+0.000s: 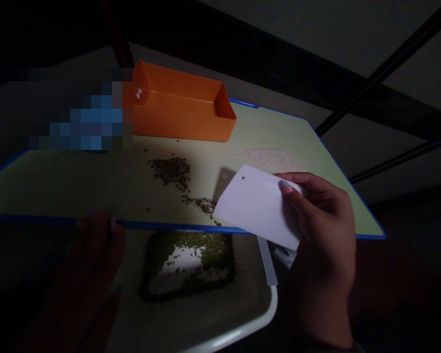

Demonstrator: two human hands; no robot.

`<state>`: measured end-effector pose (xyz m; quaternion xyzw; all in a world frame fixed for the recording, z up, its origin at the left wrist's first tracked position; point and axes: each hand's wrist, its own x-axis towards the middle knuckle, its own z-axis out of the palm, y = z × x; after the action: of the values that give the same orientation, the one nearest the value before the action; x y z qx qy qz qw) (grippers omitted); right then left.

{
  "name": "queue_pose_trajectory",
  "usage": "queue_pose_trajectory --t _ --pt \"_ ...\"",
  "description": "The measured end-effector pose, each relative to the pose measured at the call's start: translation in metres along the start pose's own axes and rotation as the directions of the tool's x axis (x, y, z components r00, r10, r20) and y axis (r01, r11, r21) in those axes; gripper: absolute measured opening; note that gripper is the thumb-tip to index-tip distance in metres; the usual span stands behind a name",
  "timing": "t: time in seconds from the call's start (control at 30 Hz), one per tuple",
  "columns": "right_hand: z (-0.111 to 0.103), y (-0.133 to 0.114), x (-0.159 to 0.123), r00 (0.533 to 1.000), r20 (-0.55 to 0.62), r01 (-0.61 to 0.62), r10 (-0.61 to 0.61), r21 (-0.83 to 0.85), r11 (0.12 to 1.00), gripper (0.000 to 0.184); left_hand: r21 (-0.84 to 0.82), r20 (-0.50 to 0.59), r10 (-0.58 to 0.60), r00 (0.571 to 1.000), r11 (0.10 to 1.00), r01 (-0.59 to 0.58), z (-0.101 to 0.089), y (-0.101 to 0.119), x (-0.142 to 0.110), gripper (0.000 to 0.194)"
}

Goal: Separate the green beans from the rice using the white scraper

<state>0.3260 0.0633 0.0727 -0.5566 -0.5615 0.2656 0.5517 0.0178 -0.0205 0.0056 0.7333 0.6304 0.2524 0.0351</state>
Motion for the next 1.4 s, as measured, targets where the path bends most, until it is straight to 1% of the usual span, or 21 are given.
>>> queue_pose_trajectory --t 0.1,0.23,0.37,0.53,0.6,0.67,0.77,0.83,0.9,0.93,1.0,1.07,1.1,1.13,1.17,1.2,1.23,1.3,1.37,1.4 --pt "0.002 -0.002 0.001 0.999 0.020 -0.038 0.037 0.037 0.999 0.011 0.010 -0.006 -0.038 0.999 0.999 0.038 0.001 0.002 0.000 0.076" --pt "0.004 -0.005 0.002 0.998 0.034 -0.059 0.057 0.050 0.997 0.011 0.055 -0.025 -0.003 1.000 0.998 0.005 0.004 0.000 0.001 0.079" --pt "0.006 -0.007 0.001 0.998 0.050 -0.050 0.047 0.059 0.997 0.010 0.025 -0.036 0.021 0.999 0.999 -0.020 0.004 -0.003 0.001 0.081" --pt "0.005 -0.010 -0.002 0.993 0.118 -0.038 0.029 0.073 0.997 0.009 0.051 -0.016 0.046 0.999 0.998 -0.045 0.003 -0.002 0.001 0.085" --pt "0.001 -0.010 -0.003 0.996 0.084 -0.030 0.024 0.069 0.997 0.011 0.043 -0.028 0.031 0.999 0.999 -0.030 0.003 -0.001 0.002 0.082" --pt "-0.003 -0.011 -0.003 1.000 0.014 -0.020 0.019 0.056 0.998 0.011 0.018 -0.048 0.013 0.999 1.000 -0.012 0.003 0.000 0.002 0.079" --pt "-0.010 -0.010 -0.002 0.998 -0.057 -0.020 0.021 0.021 1.000 0.011 -0.029 -0.048 0.019 0.999 0.999 -0.021 0.001 0.001 0.001 0.081" --pt "-0.013 -0.010 -0.001 0.998 -0.053 -0.033 0.034 0.007 0.999 0.011 -0.045 -0.038 0.004 0.999 0.999 -0.006 -0.001 0.002 0.001 0.082" --pt "-0.014 -0.012 -0.003 0.999 -0.019 -0.040 0.040 -0.002 0.999 0.011 -0.055 -0.029 -0.019 0.999 0.998 0.017 -0.003 0.004 0.001 0.082" --pt "-0.015 -0.014 -0.005 1.000 -0.001 -0.030 0.030 -0.016 0.999 0.013 -0.061 -0.027 -0.024 0.999 0.998 0.023 -0.004 0.004 0.001 0.082" --pt "-0.017 -0.021 -0.013 1.000 0.000 0.030 -0.031 -0.069 0.997 0.014 -0.078 -0.021 -0.025 0.999 0.997 0.023 -0.005 0.005 0.001 0.081" --pt "-0.020 -0.029 -0.023 0.991 -0.017 0.129 -0.133 -0.148 0.981 0.013 -0.087 -0.012 -0.029 0.999 0.996 0.028 -0.006 0.004 0.001 0.080" --pt "-0.022 -0.034 -0.029 0.984 -0.001 0.177 -0.180 -0.187 0.966 0.013 -0.091 -0.007 -0.033 0.999 0.995 0.032 -0.005 0.002 0.001 0.079" --pt "-0.025 -0.039 -0.034 0.971 0.032 0.236 -0.235 -0.221 0.946 0.012 -0.097 -0.003 -0.035 0.999 0.995 0.035 -0.005 0.000 0.001 0.078" --pt "-0.028 -0.044 -0.037 0.953 0.089 0.302 -0.288 -0.245 0.921 0.012 -0.105 0.001 -0.035 0.999 0.994 0.035 -0.005 -0.002 0.000 0.078" --pt "-0.031 -0.049 -0.040 0.925 0.159 0.377 -0.346 -0.260 0.889 0.012 -0.113 0.007 -0.030 1.000 0.993 0.030 -0.005 -0.004 0.000 0.077" --pt "-0.034 -0.052 -0.041 0.885 0.236 0.458 -0.403 -0.273 0.846 0.014 -0.125 0.017 -0.021 1.000 0.992 0.023 -0.005 -0.006 -0.001 0.077" --pt "-0.038 -0.057 -0.040 0.772 0.416 0.612 -0.482 -0.280 0.739 0.018 -0.147 0.035 -0.014 0.999 0.989 0.019 -0.006 -0.009 -0.003 0.078" --pt "-0.042 -0.057 -0.039 0.665 0.549 0.714 -0.507 -0.268 0.647 0.020 -0.160 0.041 -0.002 0.999 0.987 0.008 -0.005 -0.012 -0.004 0.080" --pt "-0.042 -0.055 -0.040 0.640 0.573 0.735 -0.511 -0.264 0.625 0.021 -0.153 0.033 0.006 0.999 0.988 -0.001 -0.004 -0.013 -0.004 0.082"
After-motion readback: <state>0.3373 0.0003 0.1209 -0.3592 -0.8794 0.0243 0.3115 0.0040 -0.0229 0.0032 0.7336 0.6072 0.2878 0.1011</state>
